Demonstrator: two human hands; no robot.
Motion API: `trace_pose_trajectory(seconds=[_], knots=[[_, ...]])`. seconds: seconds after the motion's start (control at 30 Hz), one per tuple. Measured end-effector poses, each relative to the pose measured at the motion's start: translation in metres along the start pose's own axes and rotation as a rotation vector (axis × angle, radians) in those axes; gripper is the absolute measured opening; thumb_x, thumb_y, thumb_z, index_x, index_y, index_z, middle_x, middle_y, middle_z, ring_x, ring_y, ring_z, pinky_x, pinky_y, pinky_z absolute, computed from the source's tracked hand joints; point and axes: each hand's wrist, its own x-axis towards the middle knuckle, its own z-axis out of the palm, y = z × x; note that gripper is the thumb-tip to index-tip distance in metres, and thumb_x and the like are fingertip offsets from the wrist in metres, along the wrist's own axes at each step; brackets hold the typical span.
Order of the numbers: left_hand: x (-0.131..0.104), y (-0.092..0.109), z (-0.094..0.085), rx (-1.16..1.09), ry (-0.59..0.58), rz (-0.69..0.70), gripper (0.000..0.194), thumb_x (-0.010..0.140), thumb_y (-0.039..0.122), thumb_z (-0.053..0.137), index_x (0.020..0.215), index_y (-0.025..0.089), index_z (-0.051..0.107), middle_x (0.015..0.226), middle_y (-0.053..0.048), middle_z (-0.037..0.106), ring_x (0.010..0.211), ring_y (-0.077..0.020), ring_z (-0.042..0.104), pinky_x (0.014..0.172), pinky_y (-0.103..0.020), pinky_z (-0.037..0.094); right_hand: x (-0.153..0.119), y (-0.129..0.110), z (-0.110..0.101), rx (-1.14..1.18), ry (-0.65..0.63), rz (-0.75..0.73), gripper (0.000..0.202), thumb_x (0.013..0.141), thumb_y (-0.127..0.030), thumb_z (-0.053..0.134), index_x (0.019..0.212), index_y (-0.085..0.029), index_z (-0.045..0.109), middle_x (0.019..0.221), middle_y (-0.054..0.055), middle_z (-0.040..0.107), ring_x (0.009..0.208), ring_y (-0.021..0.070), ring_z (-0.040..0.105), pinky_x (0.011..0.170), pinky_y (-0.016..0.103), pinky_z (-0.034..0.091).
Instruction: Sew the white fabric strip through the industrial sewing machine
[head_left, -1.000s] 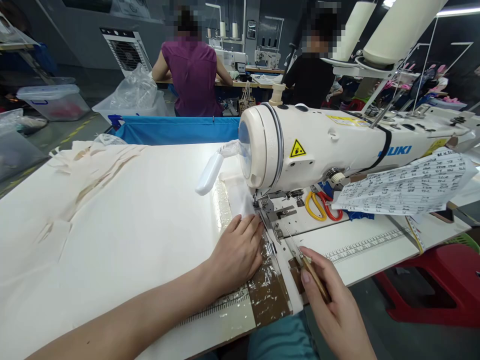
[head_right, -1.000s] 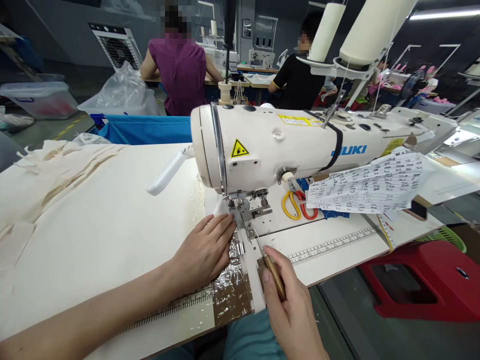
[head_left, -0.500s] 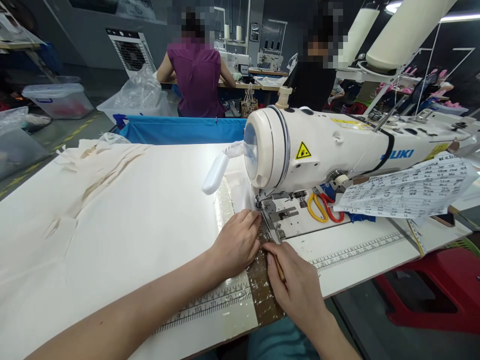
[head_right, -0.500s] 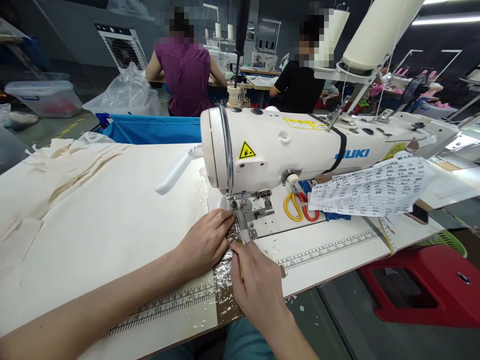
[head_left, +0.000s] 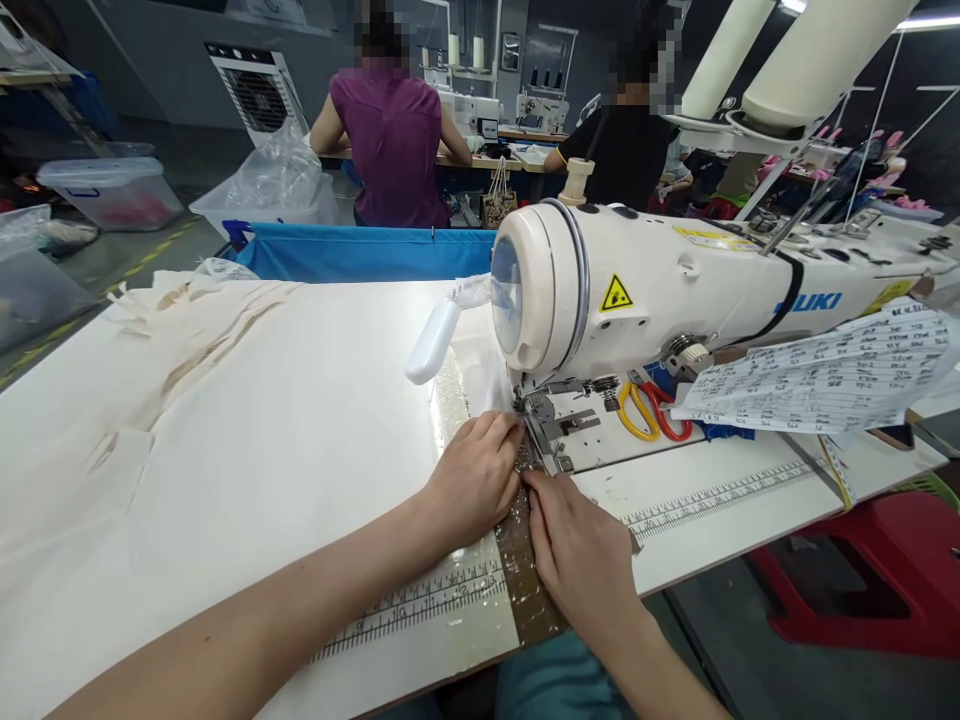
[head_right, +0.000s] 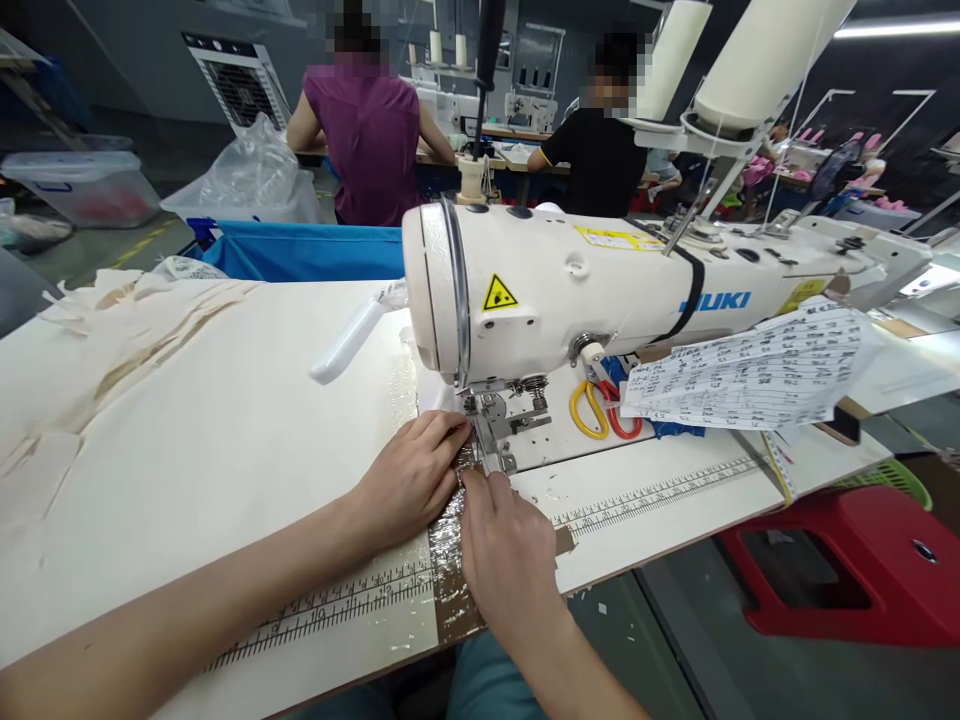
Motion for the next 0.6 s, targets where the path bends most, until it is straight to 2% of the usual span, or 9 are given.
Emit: trace_pose_trajectory(seconds=[0.23, 0.33, 0.4, 0.5, 0.6], knots=[[0.002, -0.01, -0.002, -0.029, -0.002, -0.027, 0.038, 0.096, 0.019, 0.038, 0.127, 0.008, 0.058, 0.124, -0.015, 0.061, 0.117, -0.029, 0.054, 0.099, -0.048, 0.049, 0.005, -0.007, 0.002, -0.139, -0.075, 0.027, 0.036, 0.089, -0.005, 0.046, 0.122, -0.01, 0.06, 0.09, 0.012, 0.074, 0.06, 0.0214, 0.071, 0.046, 0.03, 0.047], [0.002, -0.014, -0.003, -0.03, 0.018, -0.041, 0.037, 0.096, 0.018, 0.038, 0.124, 0.009, 0.06, 0.123, -0.014, 0.063, 0.118, -0.0281, 0.055, 0.1, -0.047, 0.048, -0.002, -0.008, -0.005, -0.052, -0.056, 0.026, 0.033, 0.095, -0.01, 0.042, 0.122, -0.011, 0.062, 0.089, 0.011, 0.074, 0.061, 0.0213, 0.07, 0.046, 0.029, 0.046], [0.004, -0.016, -0.003, -0.047, 0.04, -0.058, 0.034, 0.096, 0.017, 0.039, 0.121, 0.009, 0.061, 0.122, -0.013, 0.064, 0.117, -0.0271, 0.055, 0.1, -0.046, 0.048, -0.01, -0.005, -0.012, 0.096, -0.039, 0.032, 0.031, 0.1, -0.016, 0.04, 0.122, -0.013, 0.063, 0.09, 0.01, 0.074, 0.065, 0.0205, 0.07, 0.048, 0.028, 0.047], [0.006, -0.015, -0.006, -0.089, 0.053, -0.107, 0.032, 0.096, 0.017, 0.039, 0.117, 0.012, 0.062, 0.12, -0.01, 0.065, 0.116, -0.0254, 0.056, 0.098, -0.045, 0.049, -0.022, 0.004, -0.02, 0.371, -0.033, 0.09, 0.031, 0.104, -0.022, 0.039, 0.123, -0.017, 0.063, 0.099, 0.008, 0.075, 0.082, 0.0191, 0.072, 0.061, 0.026, 0.054], [0.001, -0.008, -0.02, -0.106, -0.015, -0.152, 0.033, 0.096, 0.018, 0.041, 0.122, 0.011, 0.06, 0.124, -0.012, 0.063, 0.117, -0.0265, 0.055, 0.097, -0.045, 0.051, -0.033, 0.015, -0.023, 0.55, -0.053, 0.231, 0.033, 0.105, -0.03, 0.039, 0.128, -0.022, 0.062, 0.12, 0.006, 0.072, 0.109, 0.0194, 0.068, 0.087, 0.028, 0.056]])
